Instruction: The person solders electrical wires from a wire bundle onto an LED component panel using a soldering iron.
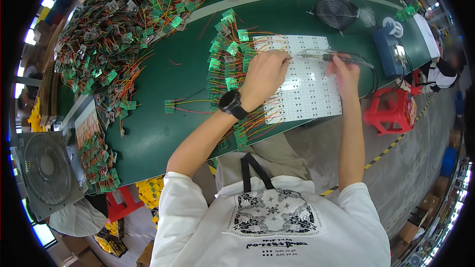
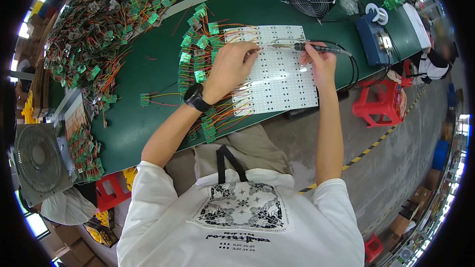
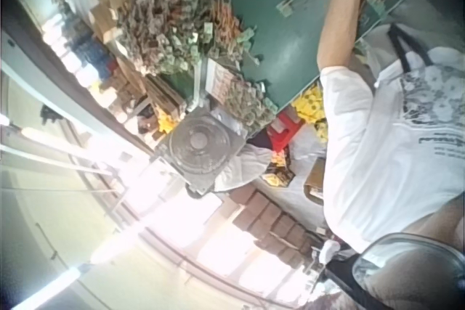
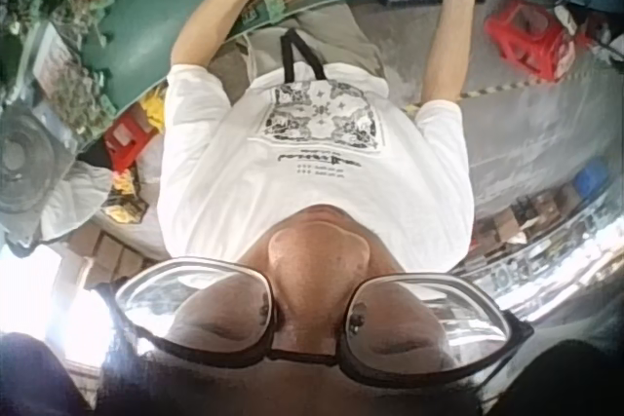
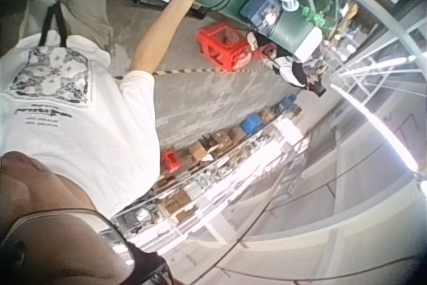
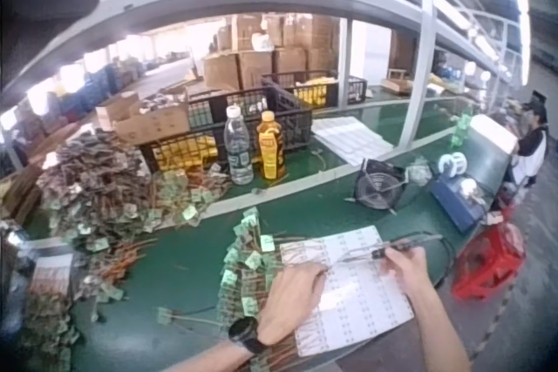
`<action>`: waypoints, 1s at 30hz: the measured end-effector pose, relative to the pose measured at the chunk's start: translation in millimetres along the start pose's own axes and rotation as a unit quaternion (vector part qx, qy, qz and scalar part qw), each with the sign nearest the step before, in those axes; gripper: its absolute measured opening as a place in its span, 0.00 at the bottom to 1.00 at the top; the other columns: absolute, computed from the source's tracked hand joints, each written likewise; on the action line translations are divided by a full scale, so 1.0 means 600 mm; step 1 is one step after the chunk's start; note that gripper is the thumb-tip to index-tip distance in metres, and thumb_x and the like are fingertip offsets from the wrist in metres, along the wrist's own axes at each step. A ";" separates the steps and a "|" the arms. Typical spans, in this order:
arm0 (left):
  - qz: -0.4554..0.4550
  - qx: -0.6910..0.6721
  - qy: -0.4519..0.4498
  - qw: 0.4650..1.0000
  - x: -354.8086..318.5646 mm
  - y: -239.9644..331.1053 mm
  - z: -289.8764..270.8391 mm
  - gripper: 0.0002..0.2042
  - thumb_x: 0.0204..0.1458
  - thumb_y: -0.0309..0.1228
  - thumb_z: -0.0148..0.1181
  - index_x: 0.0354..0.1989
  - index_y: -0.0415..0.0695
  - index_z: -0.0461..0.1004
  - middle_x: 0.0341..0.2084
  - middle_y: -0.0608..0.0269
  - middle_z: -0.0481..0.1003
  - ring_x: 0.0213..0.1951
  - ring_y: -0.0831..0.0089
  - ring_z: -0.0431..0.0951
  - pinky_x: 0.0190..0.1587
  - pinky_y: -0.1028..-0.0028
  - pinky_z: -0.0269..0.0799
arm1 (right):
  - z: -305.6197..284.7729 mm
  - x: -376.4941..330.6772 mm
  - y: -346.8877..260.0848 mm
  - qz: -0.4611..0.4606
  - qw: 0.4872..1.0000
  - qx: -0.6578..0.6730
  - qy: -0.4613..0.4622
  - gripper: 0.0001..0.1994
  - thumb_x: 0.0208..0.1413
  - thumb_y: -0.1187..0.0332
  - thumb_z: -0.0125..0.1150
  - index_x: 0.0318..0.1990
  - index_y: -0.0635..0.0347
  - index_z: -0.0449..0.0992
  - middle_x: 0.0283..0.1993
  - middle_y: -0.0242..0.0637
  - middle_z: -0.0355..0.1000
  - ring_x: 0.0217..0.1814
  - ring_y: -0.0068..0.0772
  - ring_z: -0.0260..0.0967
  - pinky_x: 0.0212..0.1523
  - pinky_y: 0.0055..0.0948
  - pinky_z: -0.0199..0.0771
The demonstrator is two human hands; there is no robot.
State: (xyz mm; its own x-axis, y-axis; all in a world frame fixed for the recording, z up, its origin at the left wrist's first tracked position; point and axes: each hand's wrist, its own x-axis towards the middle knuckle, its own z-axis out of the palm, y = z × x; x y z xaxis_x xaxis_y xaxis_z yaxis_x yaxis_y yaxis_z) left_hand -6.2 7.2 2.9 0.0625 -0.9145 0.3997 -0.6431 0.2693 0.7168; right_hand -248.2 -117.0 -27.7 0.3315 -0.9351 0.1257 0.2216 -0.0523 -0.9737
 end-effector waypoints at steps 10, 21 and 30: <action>-0.027 0.038 0.059 0.997 -0.004 0.003 0.004 0.06 0.45 0.27 0.62 0.30 0.40 0.81 0.26 0.56 0.78 0.25 0.59 0.78 0.29 0.64 0.73 | 0.002 0.000 -0.003 -0.002 1.000 -0.009 -0.004 0.10 0.56 0.76 0.61 0.44 0.70 0.75 0.28 0.41 0.75 0.24 0.28 0.73 0.26 0.22 0.70; 0.000 0.099 0.053 0.994 -0.008 -0.012 0.008 0.05 0.42 0.26 0.60 0.24 0.39 0.80 0.26 0.56 0.78 0.26 0.55 0.78 0.30 0.62 0.74 | -0.003 -0.007 -0.005 0.011 0.999 -0.025 -0.039 0.09 0.56 0.76 0.60 0.43 0.72 0.74 0.29 0.43 0.74 0.25 0.31 0.71 0.27 0.26 0.68; -0.003 0.102 0.044 0.994 -0.009 -0.009 0.006 0.05 0.41 0.26 0.61 0.23 0.38 0.79 0.24 0.56 0.77 0.26 0.55 0.78 0.30 0.62 0.73 | 0.000 -0.008 -0.010 0.003 0.997 -0.054 -0.054 0.09 0.57 0.76 0.60 0.43 0.71 0.75 0.28 0.41 0.74 0.24 0.28 0.72 0.27 0.23 0.69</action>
State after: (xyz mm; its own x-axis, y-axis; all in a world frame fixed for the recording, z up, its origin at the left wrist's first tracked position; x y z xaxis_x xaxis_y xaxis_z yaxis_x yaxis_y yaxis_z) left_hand -6.0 9.4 -5.3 0.1275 -0.8841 0.4496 -0.7830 0.1886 0.5928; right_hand -250.8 -112.2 -22.3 0.4297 -0.8929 0.1343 0.1209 -0.0905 -0.9885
